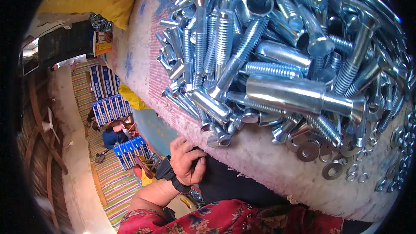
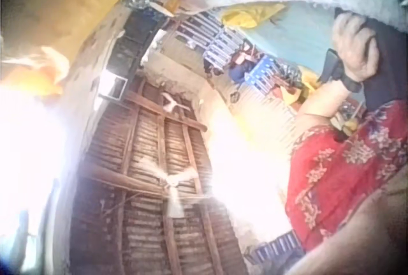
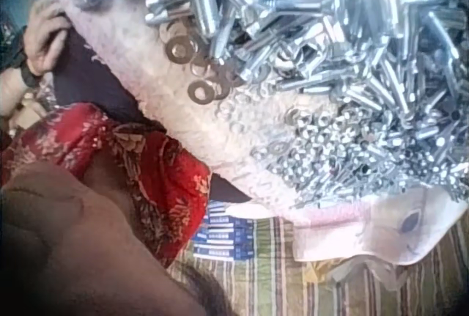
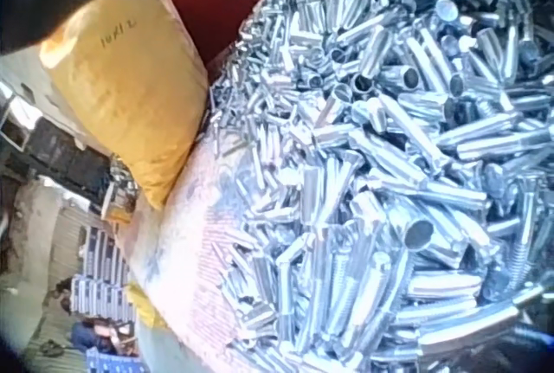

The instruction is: Manually assembling metal bolts with washers and nuts.

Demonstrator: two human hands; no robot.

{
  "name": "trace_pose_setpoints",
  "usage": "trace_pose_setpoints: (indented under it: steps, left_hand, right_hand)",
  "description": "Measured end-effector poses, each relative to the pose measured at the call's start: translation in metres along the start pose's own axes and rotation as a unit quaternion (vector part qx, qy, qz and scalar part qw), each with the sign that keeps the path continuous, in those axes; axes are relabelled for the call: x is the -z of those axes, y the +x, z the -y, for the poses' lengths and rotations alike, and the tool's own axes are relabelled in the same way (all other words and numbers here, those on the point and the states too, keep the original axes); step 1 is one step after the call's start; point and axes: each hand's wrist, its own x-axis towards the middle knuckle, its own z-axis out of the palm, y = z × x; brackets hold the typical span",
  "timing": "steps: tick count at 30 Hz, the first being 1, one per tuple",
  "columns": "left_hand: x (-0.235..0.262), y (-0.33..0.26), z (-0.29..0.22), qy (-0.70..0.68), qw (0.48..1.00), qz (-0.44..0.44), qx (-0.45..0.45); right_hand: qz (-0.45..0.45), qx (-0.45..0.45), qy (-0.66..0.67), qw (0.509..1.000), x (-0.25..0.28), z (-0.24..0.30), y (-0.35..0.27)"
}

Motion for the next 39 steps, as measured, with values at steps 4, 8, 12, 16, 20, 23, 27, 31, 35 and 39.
trace_pose_setpoints:
  steps: [4, 8, 12, 16, 20, 23, 27, 31, 35, 39]
  left_hand:
    - [-0.002, 0.003, -0.006, -0.017, 1.0, -0.001, -0.025]
    - [-0.01, 0.0, -0.004, -0.05, 0.995, -0.038, -0.077]
    - [-0.016, 0.002, -0.003, -0.069, 0.981, -0.116, -0.141]
    - [-0.015, 0.001, -0.012, -0.135, 0.968, -0.079, -0.195]
    - [-0.033, -0.016, -0.038, -0.37, 0.909, 0.077, -0.176]
    - [-0.043, -0.032, -0.053, -0.417, 0.889, 0.081, -0.172]
    - [-0.047, -0.046, -0.056, -0.401, 0.896, 0.056, -0.182]
    - [-0.046, -0.06, -0.058, -0.536, 0.838, 0.102, -0.024]
    - [-0.048, -0.066, -0.06, -0.58, 0.802, 0.138, 0.021]
    - [-0.054, -0.067, -0.063, -0.591, 0.794, 0.138, 0.03]
  right_hand:
    - [-0.01, -0.016, 0.007, 1.0, 0.005, -0.007, -0.032]
    - [-0.021, 0.015, 0.016, 1.0, -0.004, 0.03, -0.101]
    - [-0.332, 0.144, 0.235, 0.902, 0.097, 0.111, -0.228]
    - [-0.315, 0.188, 0.546, 0.753, 0.188, 0.169, -0.327]
    - [-0.344, 0.189, 0.682, 0.617, 0.202, 0.212, -0.366]
    - [-0.386, 0.183, 0.679, 0.598, 0.185, 0.23, -0.37]
    - [-0.492, 0.115, 0.7, 0.505, 0.174, 0.243, -0.367]
    - [-0.531, 0.203, 0.766, 0.3, 0.164, 0.233, -0.361]
    - [-0.526, 0.261, 0.748, 0.309, 0.163, 0.242, -0.359]
    - [-0.56, 0.276, 0.718, 0.308, 0.164, 0.245, -0.358]
